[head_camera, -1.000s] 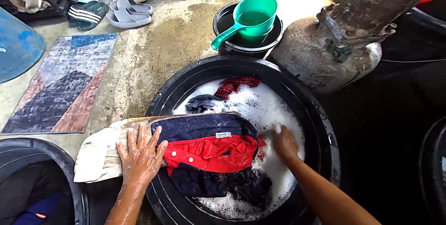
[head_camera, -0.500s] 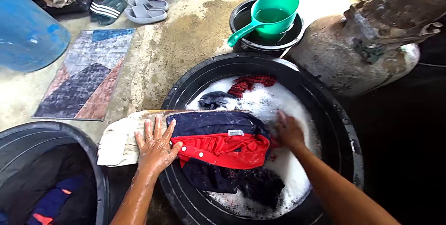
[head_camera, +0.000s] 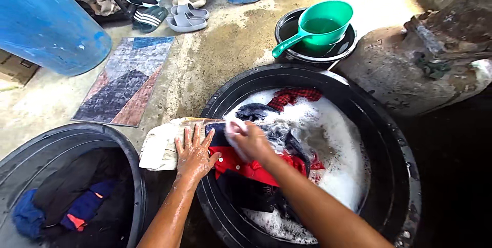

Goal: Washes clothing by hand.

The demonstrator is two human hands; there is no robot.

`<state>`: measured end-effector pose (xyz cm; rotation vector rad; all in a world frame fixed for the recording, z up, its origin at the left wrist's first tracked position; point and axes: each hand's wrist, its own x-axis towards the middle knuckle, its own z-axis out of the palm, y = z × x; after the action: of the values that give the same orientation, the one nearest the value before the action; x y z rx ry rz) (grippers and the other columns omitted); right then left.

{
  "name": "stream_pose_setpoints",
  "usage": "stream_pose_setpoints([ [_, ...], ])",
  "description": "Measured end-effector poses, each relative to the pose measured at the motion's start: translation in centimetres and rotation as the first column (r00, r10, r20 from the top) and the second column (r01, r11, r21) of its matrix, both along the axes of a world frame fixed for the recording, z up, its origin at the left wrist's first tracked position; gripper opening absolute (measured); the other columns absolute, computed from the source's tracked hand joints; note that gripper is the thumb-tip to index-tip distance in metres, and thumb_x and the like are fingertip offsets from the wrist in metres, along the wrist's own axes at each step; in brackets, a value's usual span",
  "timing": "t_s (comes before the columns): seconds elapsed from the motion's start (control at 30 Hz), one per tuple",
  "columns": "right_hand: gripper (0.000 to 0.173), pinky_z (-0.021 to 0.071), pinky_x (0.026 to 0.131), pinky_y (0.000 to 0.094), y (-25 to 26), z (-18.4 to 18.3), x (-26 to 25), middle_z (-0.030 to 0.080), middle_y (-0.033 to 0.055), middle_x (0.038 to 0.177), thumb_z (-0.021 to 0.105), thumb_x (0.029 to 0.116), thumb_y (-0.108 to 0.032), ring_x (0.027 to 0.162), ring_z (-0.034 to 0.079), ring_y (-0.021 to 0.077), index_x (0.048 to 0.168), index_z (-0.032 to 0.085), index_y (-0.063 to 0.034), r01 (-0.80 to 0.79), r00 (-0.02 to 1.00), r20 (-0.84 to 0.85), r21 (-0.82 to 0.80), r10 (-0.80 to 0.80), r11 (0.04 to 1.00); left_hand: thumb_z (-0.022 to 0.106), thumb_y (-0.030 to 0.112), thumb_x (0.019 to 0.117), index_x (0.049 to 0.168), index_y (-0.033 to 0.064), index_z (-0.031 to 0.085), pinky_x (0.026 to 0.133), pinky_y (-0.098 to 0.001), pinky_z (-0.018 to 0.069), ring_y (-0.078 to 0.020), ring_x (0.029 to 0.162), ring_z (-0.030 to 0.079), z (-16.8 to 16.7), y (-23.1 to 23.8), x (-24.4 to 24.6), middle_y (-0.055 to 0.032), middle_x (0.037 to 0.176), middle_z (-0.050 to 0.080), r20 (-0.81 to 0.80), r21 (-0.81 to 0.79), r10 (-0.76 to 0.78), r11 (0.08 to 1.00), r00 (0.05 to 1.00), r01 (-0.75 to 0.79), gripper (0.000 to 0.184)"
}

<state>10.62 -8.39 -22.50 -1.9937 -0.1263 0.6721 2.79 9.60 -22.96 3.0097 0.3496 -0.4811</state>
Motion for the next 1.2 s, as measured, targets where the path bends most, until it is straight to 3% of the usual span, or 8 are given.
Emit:
stream_pose_setpoints([
  [0.1, 0.052, 0.0549, 0.086, 0.0612, 4.4, -0.1, -1.1, 0.071, 0.0223, 0.110, 0.066, 0.0997, -0.044, 0.102, 0.071, 0.0398, 0.131, 0.059, -0.0033, -0.073, 0.988, 0.129, -0.114, 0.088, 0.991, 0.068, 0.058, 0.0908, 0.151, 0.0230, 0.053, 0.119, -0.0701, -0.0036, -0.0386, 0.158, 0.002, 0.1, 0.0, 0.3, -0.0124, 0.171, 0.015, 0.006, 0.006, 0.023, 1.000, 1.000, -0.023, 0.071],
  [0.37, 0.058, 0.0488, 0.096, 0.0683, -12.7, -6.8, 4.4, 0.066, 0.0309, 0.121, 0.066, 0.1005, -0.043, 0.116, 0.064, 0.0495, 0.133, 0.058, 0.0044, -0.051, 0.997, 0.017, -0.598, 0.076, 0.800, 0.065, 0.053, 0.0945, 0.161, 0.0348, 0.032, 0.118, -0.0697, -0.0090, -0.0387, 0.157, -0.008, 0.4, -0.7, 0.9, -0.0123, 0.172, 0.005, -0.058, -0.069, 0.058, 0.996, 0.997, -0.062, 0.076],
  [0.57, 0.050, 0.0532, 0.093, 0.0627, 2.8, 0.0, 0.3, 0.070, 0.0257, 0.110, 0.067, 0.1000, -0.035, 0.106, 0.069, 0.0413, 0.130, 0.058, 0.0040, -0.022, 0.990, 0.141, -0.066, 0.031, 0.998, 0.067, 0.057, 0.0919, 0.158, 0.0314, 0.040, 0.118, -0.0699, -0.0065, -0.0411, 0.157, -0.004, 0.1, -0.6, 0.4, -0.0134, 0.172, 0.008, -0.017, -0.058, 0.030, 0.998, 0.999, -0.031, 0.076],
  [0.63, 0.048, 0.0552, 0.080, 0.0640, 4.4, -0.8, -1.1, 0.070, 0.0255, 0.103, 0.064, 0.1018, -0.040, 0.098, 0.071, 0.0439, 0.125, 0.059, 0.0011, -0.051, 0.950, 0.300, -0.130, 0.089, 0.990, 0.069, 0.055, 0.0918, 0.153, 0.0248, 0.049, 0.119, -0.0695, -0.0052, -0.0406, 0.157, -0.002, 0.4, -0.5, 0.7, -0.0132, 0.171, 0.010, -0.011, -0.048, 0.032, 0.998, 0.999, -0.032, 0.071],
  [0.77, 0.052, 0.0521, 0.092, 0.0679, -5.5, -5.7, 0.5, 0.070, 0.0265, 0.118, 0.064, 0.1010, -0.038, 0.110, 0.068, 0.0470, 0.140, 0.059, -0.0041, -0.174, 0.937, 0.184, -0.487, 0.296, 0.856, 0.068, 0.050, 0.0937, 0.159, 0.0299, 0.038, 0.117, -0.0724, -0.0042, -0.0426, 0.157, -0.002, 0.0, -0.7, 0.1, -0.0170, 0.171, 0.010, 0.019, -0.063, 0.013, 0.998, 1.000, -0.012, 0.075],
  [0.9, 0.053, 0.0487, 0.096, 0.0703, -13.5, -7.0, 3.9, 0.067, 0.0295, 0.122, 0.063, 0.1014, -0.043, 0.117, 0.064, 0.0494, 0.133, 0.062, -0.0004, -0.104, 0.987, 0.032, -0.635, 0.160, 0.765, 0.070, 0.053, 0.0919, 0.159, 0.0321, 0.038, 0.117, -0.0722, -0.0061, -0.0416, 0.157, -0.003, -0.1, -0.6, 0.6, -0.0159, 0.171, 0.007, 0.020, -0.055, 0.019, 0.998, 1.000, -0.018, 0.077],
  [1.1, 0.055, 0.0519, 0.096, 0.0653, 1.3, -0.5, 2.1, 0.070, 0.0250, 0.116, 0.069, 0.0975, -0.037, 0.111, 0.068, 0.0427, 0.135, 0.058, 0.0009, -0.081, 0.987, 0.120, -0.205, 0.107, 0.975, 0.069, 0.058, 0.0903, 0.157, 0.0313, 0.042, 0.117, -0.0730, -0.0050, -0.0417, 0.157, -0.001, -0.8, -0.3, 0.2, -0.0153, 0.171, 0.010, 0.045, -0.035, 0.006, 0.999, 0.999, -0.005, 0.077],
  [1.2, 0.051, 0.0540, 0.089, 0.0636, 4.6, -0.2, 2.3, 0.071, 0.0219, 0.112, 0.068, 0.0981, -0.042, 0.108, 0.070, 0.0405, 0.129, 0.060, -0.0022, -0.198, 0.948, 0.199, -0.248, 0.250, 0.948, 0.070, 0.057, 0.0896, 0.152, 0.0268, 0.050, 0.117, -0.0738, -0.0030, -0.0429, 0.157, 0.002, -0.4, -0.3, 0.2, -0.0174, 0.170, 0.014, 0.044, -0.019, 0.005, 1.000, 0.999, -0.004, 0.072],
])
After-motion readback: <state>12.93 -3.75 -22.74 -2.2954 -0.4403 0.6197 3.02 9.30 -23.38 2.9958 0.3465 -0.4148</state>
